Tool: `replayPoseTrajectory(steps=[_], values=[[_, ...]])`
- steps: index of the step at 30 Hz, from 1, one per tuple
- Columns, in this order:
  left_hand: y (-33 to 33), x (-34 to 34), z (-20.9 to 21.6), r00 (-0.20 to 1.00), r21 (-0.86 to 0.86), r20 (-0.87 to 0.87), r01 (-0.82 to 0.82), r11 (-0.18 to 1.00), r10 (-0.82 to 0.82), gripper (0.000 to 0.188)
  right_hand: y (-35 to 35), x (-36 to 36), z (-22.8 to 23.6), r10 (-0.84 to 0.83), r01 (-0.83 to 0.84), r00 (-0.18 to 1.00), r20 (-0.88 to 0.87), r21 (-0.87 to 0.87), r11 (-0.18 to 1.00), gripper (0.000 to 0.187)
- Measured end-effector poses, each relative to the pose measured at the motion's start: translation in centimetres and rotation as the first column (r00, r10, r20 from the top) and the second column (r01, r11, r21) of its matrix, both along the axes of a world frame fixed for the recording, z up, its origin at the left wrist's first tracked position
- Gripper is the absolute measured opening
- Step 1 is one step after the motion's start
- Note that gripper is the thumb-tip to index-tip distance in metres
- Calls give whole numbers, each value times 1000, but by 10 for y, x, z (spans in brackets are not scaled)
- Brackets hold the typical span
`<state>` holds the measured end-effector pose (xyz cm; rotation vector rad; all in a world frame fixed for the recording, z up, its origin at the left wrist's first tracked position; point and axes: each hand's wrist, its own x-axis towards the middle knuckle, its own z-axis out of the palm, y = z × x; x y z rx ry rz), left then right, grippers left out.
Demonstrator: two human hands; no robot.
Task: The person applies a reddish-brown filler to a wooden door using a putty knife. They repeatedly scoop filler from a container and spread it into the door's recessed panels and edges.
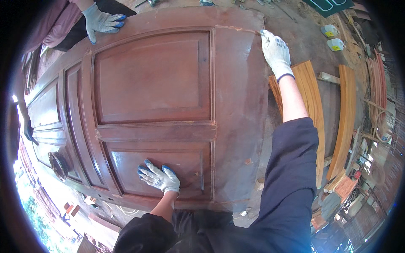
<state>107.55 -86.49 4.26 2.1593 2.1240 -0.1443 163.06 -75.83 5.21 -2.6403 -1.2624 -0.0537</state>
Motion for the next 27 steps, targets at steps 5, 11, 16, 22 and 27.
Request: replayPoseTrajectory(steps=[5,11,16,22,27], values=[[-1,-1,-1,1000,1,-10,-3,1000,3,80,3,-21,-12,-24,24,1000,-6,-27,999,37],[-3,-2,-3,1000,17,-7,6,1000,-6,81,11,-30,-7,7,-7,1000,-2,-57,998,38],[0,-3,-1,1000,20,-9,6,1000,-6,81,16,-39,-5,-18,17,1000,-23,-35,999,40],[1,0,-1,1000,18,3,-8,1000,8,82,22,-62,-8,-5,3,1000,-21,-85,996,38],[-3,-3,-5,1000,17,15,-9,1000,9,83,27,-57,-8,-47,48,998,34,-20,999,35]])
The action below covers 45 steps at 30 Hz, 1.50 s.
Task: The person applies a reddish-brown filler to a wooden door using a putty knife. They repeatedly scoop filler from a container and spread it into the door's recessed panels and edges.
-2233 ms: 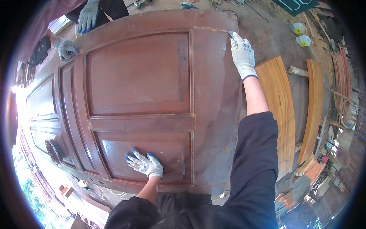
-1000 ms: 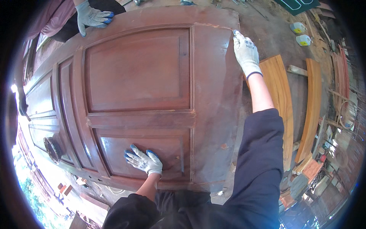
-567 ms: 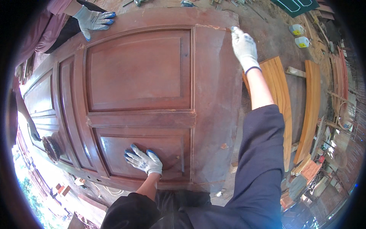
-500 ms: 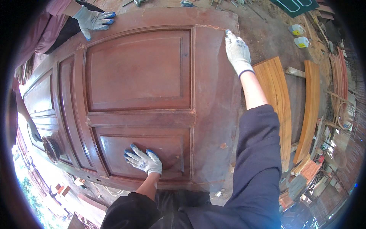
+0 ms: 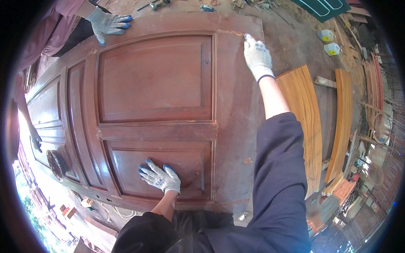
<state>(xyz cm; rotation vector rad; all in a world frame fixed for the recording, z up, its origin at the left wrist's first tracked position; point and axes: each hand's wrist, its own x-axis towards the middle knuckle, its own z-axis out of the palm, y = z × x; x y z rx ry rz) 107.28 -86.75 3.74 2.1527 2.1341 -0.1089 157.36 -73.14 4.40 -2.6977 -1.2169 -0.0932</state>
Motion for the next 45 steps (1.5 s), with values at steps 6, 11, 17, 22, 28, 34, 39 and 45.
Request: replayPoseTrajectory(steps=[6,11,17,22,28,34,39,45], values=[[0,-2,3,999,-31,-14,-32,999,32,83,-43,-53,14,150,-41,963,-225,427,903,34],[5,-2,17,998,-85,10,-64,994,66,77,-174,-231,42,146,581,467,-872,427,693,35],[2,6,5,993,-97,103,-50,994,60,78,-285,-365,132,476,873,-187,-860,77,482,24],[-6,-44,11,887,64,420,185,981,-194,61,-274,-381,233,584,771,-69,-809,328,546,31],[-11,-181,36,347,-25,936,250,968,-65,24,-281,-415,266,681,771,-182,-709,327,547,31],[-44,-293,100,599,58,801,-64,996,-8,26,-272,-434,229,642,615,-446,-624,308,726,31],[-128,-331,92,159,-160,934,-617,771,321,26,-248,-451,265,408,295,-424,-809,302,906,31],[-103,-390,113,-47,-386,824,-777,498,565,27,-210,-519,363,393,-5,-111,-913,396,918,17]])
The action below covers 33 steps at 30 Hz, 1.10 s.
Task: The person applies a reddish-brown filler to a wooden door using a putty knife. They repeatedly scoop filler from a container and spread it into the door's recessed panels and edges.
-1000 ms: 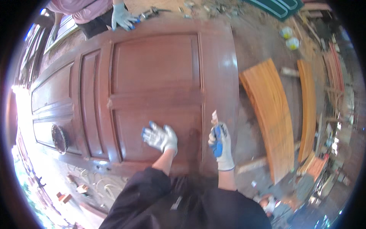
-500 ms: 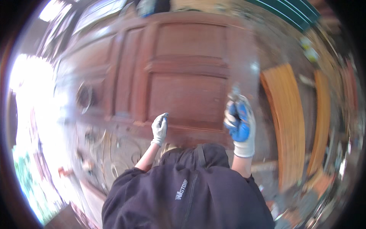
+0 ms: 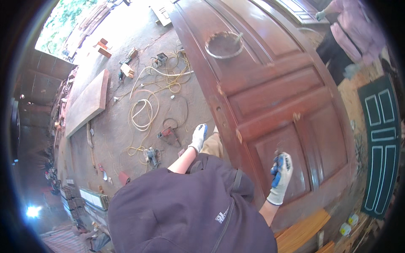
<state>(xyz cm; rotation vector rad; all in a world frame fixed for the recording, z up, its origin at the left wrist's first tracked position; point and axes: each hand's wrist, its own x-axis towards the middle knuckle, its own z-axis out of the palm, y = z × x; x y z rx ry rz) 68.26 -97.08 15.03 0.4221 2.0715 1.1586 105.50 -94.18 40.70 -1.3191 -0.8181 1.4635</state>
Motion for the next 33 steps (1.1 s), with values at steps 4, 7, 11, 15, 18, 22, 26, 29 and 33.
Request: replayPoseTrajectory(steps=[4,7,11,15,18,22,26,29,33], values=[[71,0,61,998,-6,-55,25,1000,-25,49,28,-59,-18,276,-262,952,133,-113,959,26],[146,-36,83,989,-64,38,-138,988,141,52,62,-141,-50,484,-422,790,377,-238,875,29],[216,-147,46,947,238,-104,-272,932,303,50,116,-271,-81,408,-810,275,871,-19,586,27],[280,-225,61,962,551,-48,-198,811,268,43,165,-334,-94,331,-849,89,940,-102,518,34],[277,-229,102,987,546,69,-160,822,147,33,194,-312,-103,434,-744,-15,901,-300,597,36],[197,-225,75,975,374,40,-216,902,217,36,209,-301,-98,557,-662,-5,830,-420,621,38],[54,-205,0,951,-30,130,-280,960,281,40,207,-295,-80,610,-590,92,787,-450,670,34],[-16,-182,-25,851,-164,318,-386,908,419,39,209,-294,-73,397,-681,269,878,-118,723,23],[-34,-171,-34,801,-153,367,-450,880,473,34,218,-338,-64,317,-909,63,946,-77,409,24]])
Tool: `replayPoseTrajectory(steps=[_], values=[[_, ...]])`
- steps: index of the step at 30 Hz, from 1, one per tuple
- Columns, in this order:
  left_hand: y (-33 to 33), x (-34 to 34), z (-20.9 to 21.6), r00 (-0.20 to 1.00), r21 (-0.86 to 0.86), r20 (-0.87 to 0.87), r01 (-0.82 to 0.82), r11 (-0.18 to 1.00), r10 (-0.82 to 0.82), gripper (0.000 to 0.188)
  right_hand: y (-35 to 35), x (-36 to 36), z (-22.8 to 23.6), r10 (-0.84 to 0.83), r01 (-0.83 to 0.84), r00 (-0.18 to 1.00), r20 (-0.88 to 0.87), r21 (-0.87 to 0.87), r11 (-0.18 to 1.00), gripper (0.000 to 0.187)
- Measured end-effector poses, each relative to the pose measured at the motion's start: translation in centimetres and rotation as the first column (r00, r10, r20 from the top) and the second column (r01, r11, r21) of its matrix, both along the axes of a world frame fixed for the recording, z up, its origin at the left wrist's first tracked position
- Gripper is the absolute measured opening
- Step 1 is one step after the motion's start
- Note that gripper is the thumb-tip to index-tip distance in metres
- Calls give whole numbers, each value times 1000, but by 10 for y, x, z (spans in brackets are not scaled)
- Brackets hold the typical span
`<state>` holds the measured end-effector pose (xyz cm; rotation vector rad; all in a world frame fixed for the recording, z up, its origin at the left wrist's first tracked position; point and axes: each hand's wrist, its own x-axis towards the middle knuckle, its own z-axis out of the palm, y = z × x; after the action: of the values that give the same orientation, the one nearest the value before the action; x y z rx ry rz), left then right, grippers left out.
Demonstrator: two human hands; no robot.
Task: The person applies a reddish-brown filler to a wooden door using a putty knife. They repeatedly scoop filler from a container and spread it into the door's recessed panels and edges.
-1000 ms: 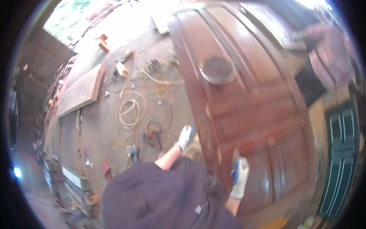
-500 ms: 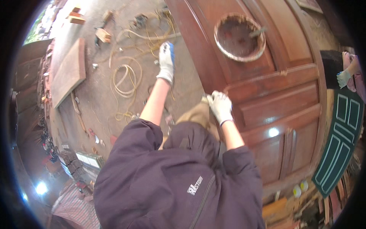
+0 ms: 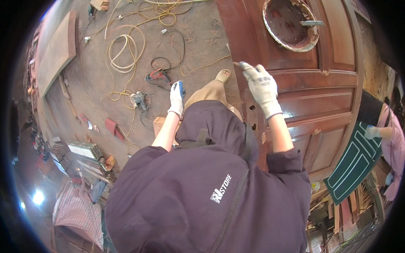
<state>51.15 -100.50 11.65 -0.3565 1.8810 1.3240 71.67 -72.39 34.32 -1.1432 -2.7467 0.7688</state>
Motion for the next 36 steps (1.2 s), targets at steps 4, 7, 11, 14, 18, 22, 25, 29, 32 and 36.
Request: replayPoseTrajectory(steps=[4,7,11,14,18,22,25,29,32,36], values=[[56,5,8,994,158,-48,104,982,-97,34,16,-11,-24,346,-380,915,207,159,911,29],[87,-7,37,988,223,-4,150,963,-153,32,25,16,-39,533,-654,755,382,384,652,40],[118,-24,59,953,190,-149,290,938,-264,36,32,47,-33,487,-635,761,429,343,692,48],[153,-17,85,821,-81,-327,468,880,-467,36,55,80,-3,295,-454,854,428,338,824,49],[209,-29,57,792,-118,-360,485,866,-493,44,57,85,34,-128,144,987,-99,174,974,30],[306,-6,65,757,-121,-468,457,881,-457,61,91,84,73,-319,389,888,-331,170,906,20],[352,34,106,807,-42,-496,346,937,-321,69,121,80,75,-478,527,831,-285,123,841,17],[360,38,121,707,-313,-577,270,911,-408,65,165,52,63,-480,493,861,-168,43,869,20],[365,37,126,715,-352,-559,252,901,-419,64,192,26,45,-427,432,901,-74,80,898,22],[372,42,125,710,-407,-559,215,888,-428,63,226,-1,21,-414,409,910,19,124,904,25]])
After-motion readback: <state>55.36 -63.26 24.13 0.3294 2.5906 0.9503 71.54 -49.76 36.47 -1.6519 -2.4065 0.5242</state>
